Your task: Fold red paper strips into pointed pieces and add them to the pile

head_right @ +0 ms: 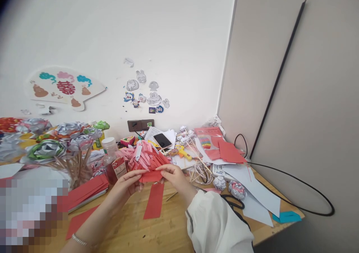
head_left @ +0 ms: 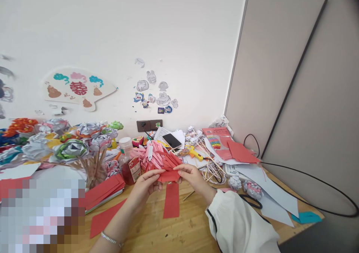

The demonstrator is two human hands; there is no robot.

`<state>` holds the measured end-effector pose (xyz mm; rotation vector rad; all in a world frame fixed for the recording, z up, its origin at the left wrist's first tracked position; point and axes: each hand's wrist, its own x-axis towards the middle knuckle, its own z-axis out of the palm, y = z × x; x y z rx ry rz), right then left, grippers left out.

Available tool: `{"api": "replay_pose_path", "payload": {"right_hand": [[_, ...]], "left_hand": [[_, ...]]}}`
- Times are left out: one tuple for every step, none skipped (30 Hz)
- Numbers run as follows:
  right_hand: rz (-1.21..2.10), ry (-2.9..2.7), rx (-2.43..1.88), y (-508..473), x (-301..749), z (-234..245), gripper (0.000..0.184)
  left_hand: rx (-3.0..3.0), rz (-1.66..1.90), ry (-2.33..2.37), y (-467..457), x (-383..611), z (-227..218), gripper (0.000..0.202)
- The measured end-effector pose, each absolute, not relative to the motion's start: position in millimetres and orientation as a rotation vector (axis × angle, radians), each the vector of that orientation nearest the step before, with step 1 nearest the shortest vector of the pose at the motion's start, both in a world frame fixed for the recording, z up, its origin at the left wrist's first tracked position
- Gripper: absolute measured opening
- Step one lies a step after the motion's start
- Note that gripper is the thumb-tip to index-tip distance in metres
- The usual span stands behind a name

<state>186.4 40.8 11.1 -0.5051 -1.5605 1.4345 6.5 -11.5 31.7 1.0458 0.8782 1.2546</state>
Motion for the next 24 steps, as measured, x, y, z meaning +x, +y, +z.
{"api": "replay_pose_path", "payload": {"right_hand": [[1.420,-1.568,-0.513,41,186,11,0.023],[1.403,-1.579,-0.523,41,186,11,0.022],[1.384,-1.592,-0.535,41,186,11,0.022],[1.364,-1.610,-0.547,41,186,10,0.022],[1.343,-1.632,-0.560,41,186,10,0.022],[1.322,-1.659,-0.573,41,186,9,0.023],[1.302,-1.685,-0.586,41,187,9,0.023],[1.281,-1.711,-0.599,40,187,9,0.024],[1.258,-1.734,-0.611,40,187,9,0.025],[1.234,-1.755,-0.620,39,187,9,0.026],[1.211,-1.770,-0.627,39,188,9,0.027],[1.193,-1.784,-0.633,38,188,9,0.028],[1.178,-1.795,-0.640,38,188,10,0.029],[1.168,-1.805,-0.648,38,188,9,0.030],[1.163,-1.816,-0.658,39,188,9,0.030],[1.161,-1.826,-0.670,40,187,7,0.031],[1.160,-1.835,-0.682,41,187,6,0.032],[1.161,-1.842,-0.693,42,186,4,0.032],[1.164,-1.847,-0.701,43,185,3,0.031],[1.166,-1.848,-0.706,44,185,1,0.031],[1.166,-1.846,-0.711,45,184,0,0.030],[1.162,-1.843,-0.717,46,184,-1,0.029],[1.159,-1.841,-0.723,47,184,-2,0.028],[1.157,-1.840,-0.730,48,184,-2,0.028]], "left_hand": [[1.049,1.251,0.884,-12,7,32,0.024],[1.056,1.244,0.895,-11,7,32,0.024],[1.066,1.237,0.915,-11,8,33,0.025],[1.077,1.232,0.946,-10,8,33,0.025],[1.087,1.230,0.988,-9,9,33,0.026],[1.095,1.232,1.039,-9,10,33,0.027],[1.103,1.235,1.095,-8,10,33,0.028],[1.113,1.240,1.147,-8,11,33,0.029],[1.127,1.241,1.189,-8,12,34,0.030],[1.146,1.239,1.219,-8,12,35,0.031],[1.170,1.234,1.239,-9,13,36,0.031],[1.200,1.224,1.252,-9,13,36,0.032],[1.234,1.213,1.258,-9,14,37,0.032],[1.273,1.202,1.261,-10,14,37,0.032],[1.313,1.193,1.261,-9,14,36,0.032],[1.352,1.187,1.259,-9,15,35,0.032],[1.384,1.182,1.256,-8,14,34,0.031],[1.406,1.178,1.256,-8,14,33,0.030],[1.418,1.176,1.258,-7,14,31,0.029],[1.423,1.173,1.261,-6,14,30,0.028],[1.424,1.169,1.264,-6,13,30,0.027],[1.424,1.165,1.265,-6,13,30,0.027],[1.423,1.161,1.264,-5,13,30,0.026],[1.421,1.156,1.262,-6,13,30,0.026]]}}
